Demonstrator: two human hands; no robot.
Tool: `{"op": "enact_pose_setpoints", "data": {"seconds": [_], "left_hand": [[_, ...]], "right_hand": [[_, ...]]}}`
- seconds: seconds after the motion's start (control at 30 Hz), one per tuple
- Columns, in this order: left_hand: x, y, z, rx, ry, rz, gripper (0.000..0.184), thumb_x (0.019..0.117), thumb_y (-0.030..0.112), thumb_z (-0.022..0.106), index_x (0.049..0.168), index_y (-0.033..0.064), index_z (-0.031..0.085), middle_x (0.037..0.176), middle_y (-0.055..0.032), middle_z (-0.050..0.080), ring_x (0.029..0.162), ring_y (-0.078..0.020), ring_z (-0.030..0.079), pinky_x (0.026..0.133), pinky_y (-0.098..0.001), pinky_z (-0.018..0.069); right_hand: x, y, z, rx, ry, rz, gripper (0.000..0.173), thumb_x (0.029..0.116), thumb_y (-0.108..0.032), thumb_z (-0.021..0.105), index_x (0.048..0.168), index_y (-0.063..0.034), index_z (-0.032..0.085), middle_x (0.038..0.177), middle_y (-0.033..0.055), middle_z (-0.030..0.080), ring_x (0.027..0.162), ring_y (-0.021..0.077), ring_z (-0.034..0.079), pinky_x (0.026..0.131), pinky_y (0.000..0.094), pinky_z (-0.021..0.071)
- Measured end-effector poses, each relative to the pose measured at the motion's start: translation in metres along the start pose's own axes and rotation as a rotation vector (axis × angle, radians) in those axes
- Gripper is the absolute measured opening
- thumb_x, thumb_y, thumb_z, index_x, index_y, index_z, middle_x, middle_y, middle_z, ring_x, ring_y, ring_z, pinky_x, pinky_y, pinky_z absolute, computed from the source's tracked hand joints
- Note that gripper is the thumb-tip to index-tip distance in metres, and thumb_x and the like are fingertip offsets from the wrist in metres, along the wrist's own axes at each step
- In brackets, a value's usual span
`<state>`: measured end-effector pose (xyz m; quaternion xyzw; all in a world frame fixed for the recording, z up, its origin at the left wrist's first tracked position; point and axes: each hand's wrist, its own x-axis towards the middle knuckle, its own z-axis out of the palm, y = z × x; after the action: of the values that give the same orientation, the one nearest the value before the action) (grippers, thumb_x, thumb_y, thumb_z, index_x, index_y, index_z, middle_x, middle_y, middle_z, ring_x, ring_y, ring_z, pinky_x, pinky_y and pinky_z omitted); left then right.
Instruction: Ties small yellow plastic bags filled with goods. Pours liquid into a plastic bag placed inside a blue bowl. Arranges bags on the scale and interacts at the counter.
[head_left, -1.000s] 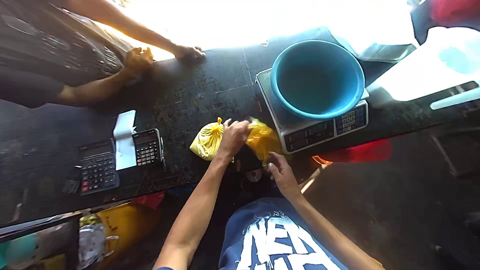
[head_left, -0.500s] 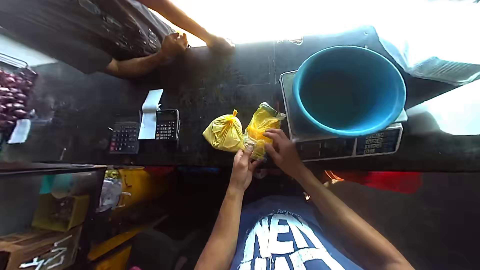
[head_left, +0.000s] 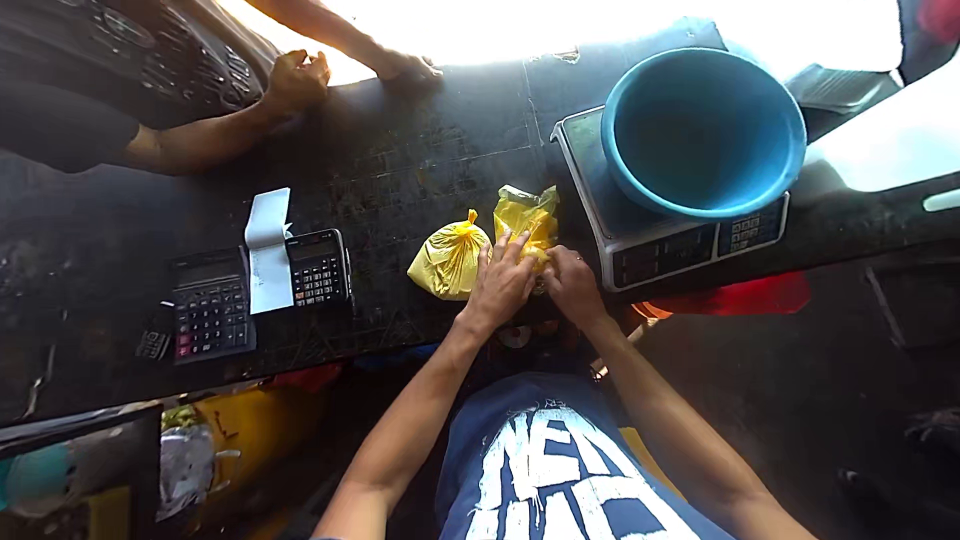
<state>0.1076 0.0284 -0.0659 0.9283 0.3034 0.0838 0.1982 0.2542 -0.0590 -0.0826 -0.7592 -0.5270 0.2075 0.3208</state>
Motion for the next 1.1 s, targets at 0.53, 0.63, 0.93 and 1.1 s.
{"op": "enact_pose_setpoints", "data": {"seconds": [0.53,0.63,0.93,1.1], "left_hand": [[0.03,-0.05,-0.012,-0.094,-0.21,0.205,0.032,0.0901,-0.003,0.063,0.119,0.0092,0.07,0.146,-0.0108,0.058,0.12,-0.033,0.065,0.093,-0.0545,0.056],[0.025,-0.056,-0.01,-0.132,-0.207,0.181,0.036,0.0914,-0.003,0.061,0.124,0.0098,0.068,0.147,-0.0082,0.057,0.118,-0.0312,0.066,0.091,-0.0538,0.0569],[0.03,-0.062,-0.013,-0.173,-0.226,0.156,0.031,0.0956,0.005,0.063,0.126,0.0087,0.067,0.146,-0.008,0.057,0.122,-0.0291,0.064,0.096,-0.0537,0.0548],[0.026,-0.058,-0.011,-0.155,-0.195,0.118,0.029,0.0983,0.008,0.06,0.126,0.0115,0.067,0.143,-0.0064,0.061,0.12,-0.0275,0.066,0.096,-0.0534,0.0553]], "right_hand": [[-0.001,-0.011,0.03,-0.188,0.071,0.012,0.021,0.0983,-0.02,0.067,0.11,-0.0034,0.074,0.127,0.0181,0.064,0.127,0.0393,0.055,0.106,0.0533,0.0476],[0.004,-0.015,0.02,-0.163,-0.01,0.022,0.018,0.1002,-0.015,0.062,0.108,-0.0044,0.074,0.125,0.0153,0.067,0.126,0.0358,0.057,0.106,0.0522,0.048],[0.002,-0.007,0.024,-0.236,0.021,0.019,0.019,0.0979,-0.016,0.064,0.102,-0.0004,0.073,0.133,0.0188,0.061,0.127,0.039,0.055,0.103,0.0533,0.0491],[0.004,-0.009,0.026,-0.133,0.105,-0.019,0.015,0.0953,-0.018,0.069,0.098,-0.0044,0.073,0.135,0.0162,0.058,0.127,0.0376,0.054,0.102,0.0536,0.0499]]}}
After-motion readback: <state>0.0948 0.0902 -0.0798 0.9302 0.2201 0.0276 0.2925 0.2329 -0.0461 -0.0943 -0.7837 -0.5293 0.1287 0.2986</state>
